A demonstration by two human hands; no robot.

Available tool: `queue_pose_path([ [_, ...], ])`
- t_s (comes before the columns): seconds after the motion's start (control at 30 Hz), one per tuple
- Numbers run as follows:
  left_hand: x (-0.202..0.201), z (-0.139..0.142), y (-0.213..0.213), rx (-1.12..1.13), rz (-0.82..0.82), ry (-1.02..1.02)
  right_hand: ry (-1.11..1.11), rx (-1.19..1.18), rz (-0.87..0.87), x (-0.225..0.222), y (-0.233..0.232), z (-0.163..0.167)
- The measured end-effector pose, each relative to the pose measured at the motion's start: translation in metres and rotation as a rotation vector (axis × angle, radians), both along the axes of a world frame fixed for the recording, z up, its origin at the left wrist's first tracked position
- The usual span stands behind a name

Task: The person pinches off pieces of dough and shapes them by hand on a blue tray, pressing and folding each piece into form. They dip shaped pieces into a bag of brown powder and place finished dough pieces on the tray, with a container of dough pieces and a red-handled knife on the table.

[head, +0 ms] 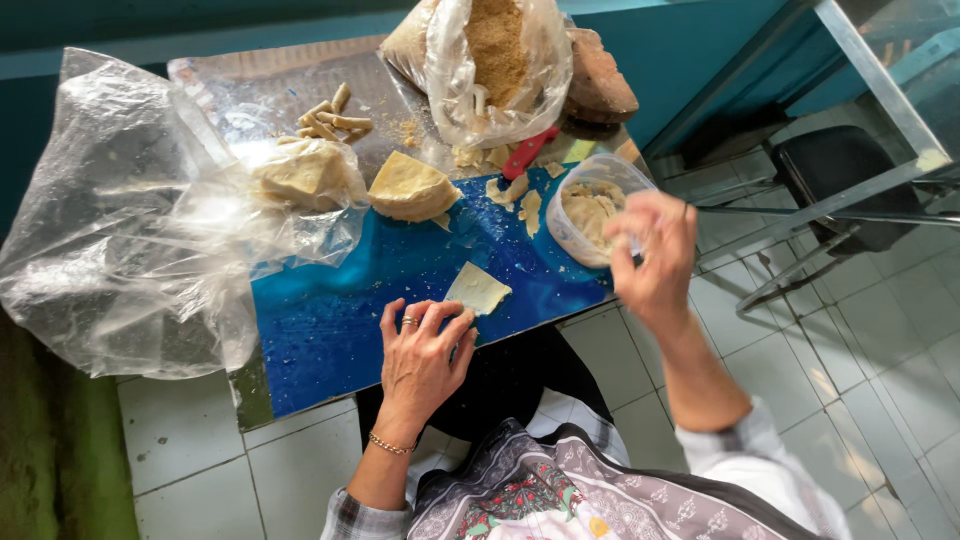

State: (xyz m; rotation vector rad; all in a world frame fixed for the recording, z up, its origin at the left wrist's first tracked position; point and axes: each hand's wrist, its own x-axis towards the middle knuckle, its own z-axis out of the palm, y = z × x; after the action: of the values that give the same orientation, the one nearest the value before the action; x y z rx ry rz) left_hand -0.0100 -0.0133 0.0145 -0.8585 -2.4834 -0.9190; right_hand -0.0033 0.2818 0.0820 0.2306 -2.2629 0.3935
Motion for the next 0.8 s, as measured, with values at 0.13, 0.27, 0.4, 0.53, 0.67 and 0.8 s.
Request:
queue_pose_path([
  [0.13,0.001,0.002,0.000,0.013,-0.008,-0.007,-0.305,-0.076,0.159,-0.139,0.003,0.024],
  [0.27,0.003,0.006,0.000,0.019,0.001,0.005,-0.745,-0.066,0.010,-0.284,-0.022,-0.005],
  [0.4,0.001,0.005,-0.003,0.037,-0.016,-0.017,-0.848,0.098,-0.056,-0.332,-0.030,-0.042],
  [0.53,-0.001,0.000,-0.004,0.031,-0.032,-0.028,-0.700,0.419,-0.283,-0.354,-0.013,-0.047],
  [0.67,-0.002,-0.002,-0.004,0.047,-0.031,-0.029,-0.546,0.581,-0.357,-0.356,-0.001,-0.049],
  [0.8,-0.002,-0.001,-0.004,0.064,-0.027,-0.022,-0.762,0.506,-0.197,-0.343,-0.003,-0.060],
])
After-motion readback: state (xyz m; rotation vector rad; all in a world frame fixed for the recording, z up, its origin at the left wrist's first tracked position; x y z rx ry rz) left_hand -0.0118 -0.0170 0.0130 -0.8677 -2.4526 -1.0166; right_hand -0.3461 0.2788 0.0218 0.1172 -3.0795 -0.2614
